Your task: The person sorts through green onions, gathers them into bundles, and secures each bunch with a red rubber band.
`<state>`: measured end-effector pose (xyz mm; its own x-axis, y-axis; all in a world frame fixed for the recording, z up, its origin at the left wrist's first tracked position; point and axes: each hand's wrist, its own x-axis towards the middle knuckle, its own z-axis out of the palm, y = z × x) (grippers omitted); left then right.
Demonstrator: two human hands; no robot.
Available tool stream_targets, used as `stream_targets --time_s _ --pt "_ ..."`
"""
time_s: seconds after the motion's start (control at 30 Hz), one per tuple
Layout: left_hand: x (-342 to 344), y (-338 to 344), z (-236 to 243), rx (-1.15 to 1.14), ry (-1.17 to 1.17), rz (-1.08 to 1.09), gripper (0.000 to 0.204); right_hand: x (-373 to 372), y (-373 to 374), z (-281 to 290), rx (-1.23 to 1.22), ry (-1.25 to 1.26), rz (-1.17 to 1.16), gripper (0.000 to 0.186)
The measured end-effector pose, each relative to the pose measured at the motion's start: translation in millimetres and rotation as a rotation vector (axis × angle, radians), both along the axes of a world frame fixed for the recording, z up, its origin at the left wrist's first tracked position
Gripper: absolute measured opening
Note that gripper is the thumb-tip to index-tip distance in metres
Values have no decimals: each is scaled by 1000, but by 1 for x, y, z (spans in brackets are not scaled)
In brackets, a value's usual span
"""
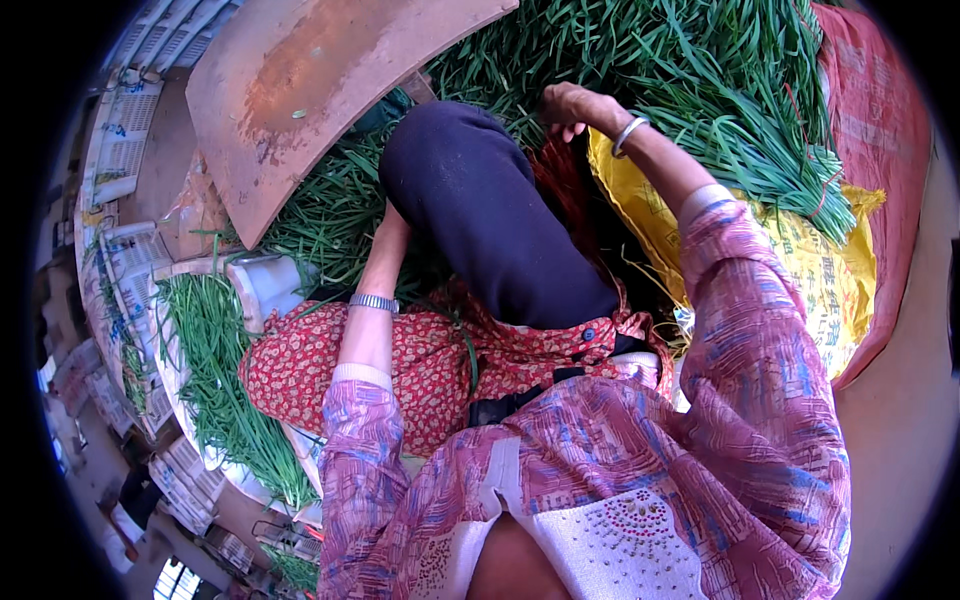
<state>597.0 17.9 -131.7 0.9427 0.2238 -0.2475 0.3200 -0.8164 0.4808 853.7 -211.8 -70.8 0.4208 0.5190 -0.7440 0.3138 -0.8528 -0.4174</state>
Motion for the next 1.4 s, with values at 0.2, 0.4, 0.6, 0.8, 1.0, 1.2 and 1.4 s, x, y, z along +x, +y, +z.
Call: stream_targets --time_s 0.2,0.4,0.6,0.8,1.0,1.2,1.4 --pt "-34 25 -87 413 34 -46 63 -36 -58 -128 -167 -313 -225 35" --pt "-92 97 -131 71 113 68 66 -60 -42 -134 -107 -340 -315 38" --pt "-30 50 -66 334 413 63 61 -68 -49 -171 -149 -469 -308 39" --pt "-37 45 -59 279 211 13 67 -77 -58 -163 245 -546 -533 29" --pt "-58 39 -85 170 -35 151 72 -81 -18 -98 659 -469 -675 21" --pt "-36 -26 15 286 89 178 80 -83 22 59 1178 -426 -619 16" --pt "-118 -41 141 -185 -412 479 31 -45 110 212 1384 -465 -224 21"
